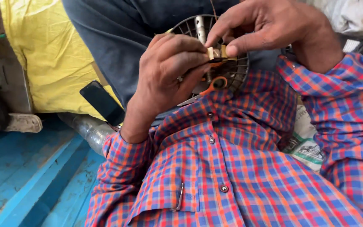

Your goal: Repairing a ceiling fan stator by cutting and inserting insulation paper into the windings.

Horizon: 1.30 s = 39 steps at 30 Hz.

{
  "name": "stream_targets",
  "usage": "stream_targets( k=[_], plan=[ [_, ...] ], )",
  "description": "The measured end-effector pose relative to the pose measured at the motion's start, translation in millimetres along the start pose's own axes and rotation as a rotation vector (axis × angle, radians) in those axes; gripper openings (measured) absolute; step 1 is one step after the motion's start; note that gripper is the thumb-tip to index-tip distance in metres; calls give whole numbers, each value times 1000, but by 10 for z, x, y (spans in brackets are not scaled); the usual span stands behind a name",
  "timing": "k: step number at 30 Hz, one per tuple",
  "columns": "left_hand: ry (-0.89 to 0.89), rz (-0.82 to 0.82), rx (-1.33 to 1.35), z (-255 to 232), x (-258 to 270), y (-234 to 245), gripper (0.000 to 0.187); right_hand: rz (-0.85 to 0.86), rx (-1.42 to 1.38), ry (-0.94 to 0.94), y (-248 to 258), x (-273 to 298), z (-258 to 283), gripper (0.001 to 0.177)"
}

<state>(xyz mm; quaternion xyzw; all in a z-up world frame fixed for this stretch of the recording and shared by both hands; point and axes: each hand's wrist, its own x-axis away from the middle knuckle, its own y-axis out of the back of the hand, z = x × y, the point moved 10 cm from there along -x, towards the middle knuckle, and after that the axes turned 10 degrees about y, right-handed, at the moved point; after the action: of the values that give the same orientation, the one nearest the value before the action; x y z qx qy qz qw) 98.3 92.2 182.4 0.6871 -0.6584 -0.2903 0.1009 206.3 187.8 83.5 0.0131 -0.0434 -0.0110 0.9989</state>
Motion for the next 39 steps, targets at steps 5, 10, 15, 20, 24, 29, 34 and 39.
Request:
stream_targets(
  k=[5,10,15,20,24,29,34,39],
  plan=[
    [9,-36,21,-9,11,-13,19,61,-82,-24,1,17,-173,29],
    [471,-59,621,635,-374,-117,9,34,222,32,106,-119,-301,18],
    [534,364,384,1130,-387,-435,9,-5,810,184,-655,-150,996,9],
    [130,210,355,276,-229,-106,9,-82,989,232,-564,226,1123,5],
    [-153,-186,-367,-643,-149,173,14,-509,658,-20,185,374,719,9],
    [56,-199,134,-105,-322,72,13,-568,558,153,363,255,40,8],
    [289,8,-9,826,-537,-67,24,-663,1319,123,-29,216,1055,20],
    [403,26,318,491,-175,29,16,-99,893,441,-735,364,1160,19]
  ],
)
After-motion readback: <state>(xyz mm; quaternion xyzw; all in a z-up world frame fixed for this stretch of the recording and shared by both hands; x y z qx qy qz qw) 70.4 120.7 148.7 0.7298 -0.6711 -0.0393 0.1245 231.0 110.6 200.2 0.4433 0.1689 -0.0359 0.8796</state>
